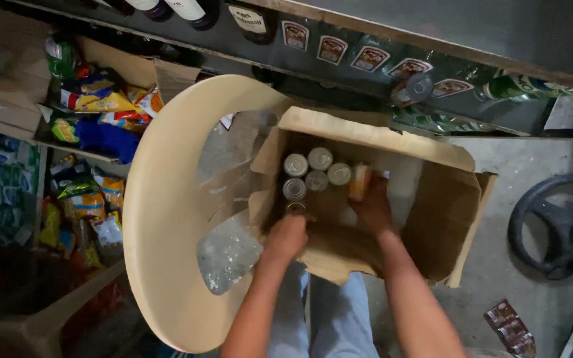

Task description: Stocking canned goods from a cardboard box onto store shelves.

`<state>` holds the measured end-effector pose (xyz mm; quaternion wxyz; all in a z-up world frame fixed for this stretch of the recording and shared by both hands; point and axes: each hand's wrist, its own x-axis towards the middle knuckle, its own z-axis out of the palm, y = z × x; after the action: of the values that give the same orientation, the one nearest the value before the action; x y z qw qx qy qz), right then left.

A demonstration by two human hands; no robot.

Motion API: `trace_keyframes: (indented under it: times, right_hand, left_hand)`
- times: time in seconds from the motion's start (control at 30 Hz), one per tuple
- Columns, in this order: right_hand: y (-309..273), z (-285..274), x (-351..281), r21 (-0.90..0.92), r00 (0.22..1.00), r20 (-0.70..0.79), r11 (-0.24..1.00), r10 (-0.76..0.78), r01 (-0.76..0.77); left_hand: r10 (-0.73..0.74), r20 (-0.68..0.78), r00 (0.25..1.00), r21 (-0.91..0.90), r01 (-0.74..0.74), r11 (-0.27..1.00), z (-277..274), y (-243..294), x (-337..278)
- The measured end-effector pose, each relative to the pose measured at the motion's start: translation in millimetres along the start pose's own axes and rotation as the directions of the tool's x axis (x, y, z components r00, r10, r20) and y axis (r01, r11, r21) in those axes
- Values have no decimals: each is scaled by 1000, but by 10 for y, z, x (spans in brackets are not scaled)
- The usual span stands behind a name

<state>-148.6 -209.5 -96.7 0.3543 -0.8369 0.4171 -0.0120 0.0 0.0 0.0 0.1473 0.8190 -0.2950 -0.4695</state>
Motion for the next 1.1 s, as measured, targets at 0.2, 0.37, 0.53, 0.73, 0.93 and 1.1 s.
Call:
trace_keyframes:
  times: [0.2, 0.37, 0.53, 0.73, 0.93, 1.1]
  right_hand:
    - [-37, -128, -225, 169, 944, 215, 962, -249, 215]
    - [-242, 466, -206, 309, 917, 395, 933, 53, -187]
    - [238, 1451, -279, 419, 996, 87, 906, 15, -50]
    - [11, 1113, -260, 397, 984, 163, 918, -75, 4]
    - [-480, 288, -535, 300, 975, 218, 954, -52, -16]
    - [-1204, -770, -768, 298, 915, 355, 904, 195, -308]
  left_hand:
    - [-5, -191, 982, 44, 14, 999, 17, -114, 96]
    - [-47, -214, 976, 45, 58, 997, -24, -83, 106]
    - [101, -419, 902, 64, -82, 995, -21, -93, 129]
    - [64, -307, 949, 52, -50, 997, -86, -57, 92]
    - [-45, -216, 975, -5, 45, 999, 142, -383, 302]
    - [172, -319, 932, -181, -238, 954, -160, -49, 7]
